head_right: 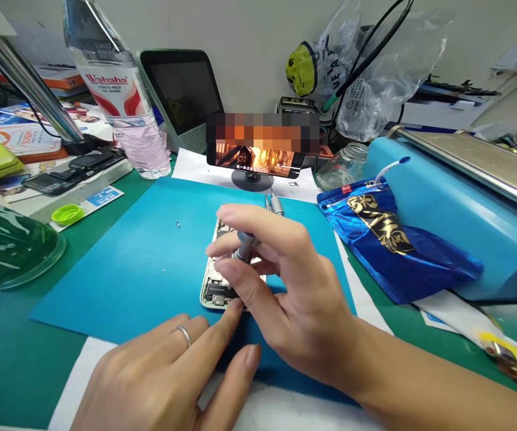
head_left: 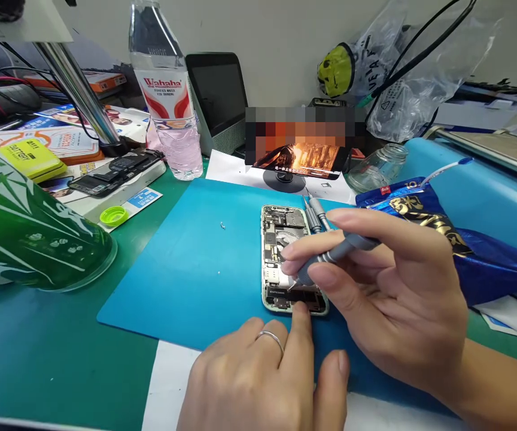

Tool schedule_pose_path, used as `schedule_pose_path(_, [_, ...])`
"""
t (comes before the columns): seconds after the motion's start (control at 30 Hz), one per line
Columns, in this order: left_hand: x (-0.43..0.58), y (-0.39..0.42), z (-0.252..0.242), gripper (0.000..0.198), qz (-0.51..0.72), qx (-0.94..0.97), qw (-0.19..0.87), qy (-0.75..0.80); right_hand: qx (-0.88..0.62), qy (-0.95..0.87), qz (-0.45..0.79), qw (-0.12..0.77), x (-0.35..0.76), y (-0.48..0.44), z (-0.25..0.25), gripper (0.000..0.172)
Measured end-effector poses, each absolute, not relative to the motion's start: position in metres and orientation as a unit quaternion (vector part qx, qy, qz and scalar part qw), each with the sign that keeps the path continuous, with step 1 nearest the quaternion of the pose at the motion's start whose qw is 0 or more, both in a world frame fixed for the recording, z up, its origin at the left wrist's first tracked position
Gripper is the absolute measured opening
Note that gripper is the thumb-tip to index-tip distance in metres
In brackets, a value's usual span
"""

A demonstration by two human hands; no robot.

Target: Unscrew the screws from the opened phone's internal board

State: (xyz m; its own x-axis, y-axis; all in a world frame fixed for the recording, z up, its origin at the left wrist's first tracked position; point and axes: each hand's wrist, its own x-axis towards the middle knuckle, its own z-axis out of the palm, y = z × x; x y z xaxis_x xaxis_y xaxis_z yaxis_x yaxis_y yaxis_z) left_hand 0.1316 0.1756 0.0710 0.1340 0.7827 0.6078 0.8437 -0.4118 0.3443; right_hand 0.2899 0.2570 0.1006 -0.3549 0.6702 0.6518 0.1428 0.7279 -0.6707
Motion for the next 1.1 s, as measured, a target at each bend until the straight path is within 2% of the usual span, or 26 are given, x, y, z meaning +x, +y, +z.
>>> schedule_pose_path(0.3, [0.132,0.177,0.074,0.036,-0.352,-0.760,0.007,-0.546,-0.233,-0.793,0.272,0.493,0.295,0.263,0.098,0.048])
schedule_pose_path(0.47, [0.125,0.180,0.080,0.030,-0.350,-0.788,0.016,-0.507,-0.205,-0.805,0.262,0.492,0.294,0.268,0.096,0.055])
schedule_pose_path(0.63, [0.126,0.178,0.086,0.038,-0.351,-0.776,0.030,-0.523,-0.195,-0.816,0.230,0.492,0.293,0.269,0.097,0.054])
schedule_pose_path(0.93, [0.126,0.177,0.078,0.028,-0.335,-0.793,0.055,-0.506,-0.197,-0.817,0.209,0.500,0.293,0.268,0.098,0.052])
schedule_pose_path(1.1, [0.131,0.178,0.067,0.028,-0.346,-0.778,0.076,-0.518,-0.214,-0.817,0.211,0.492,0.293,0.266,0.098,0.062])
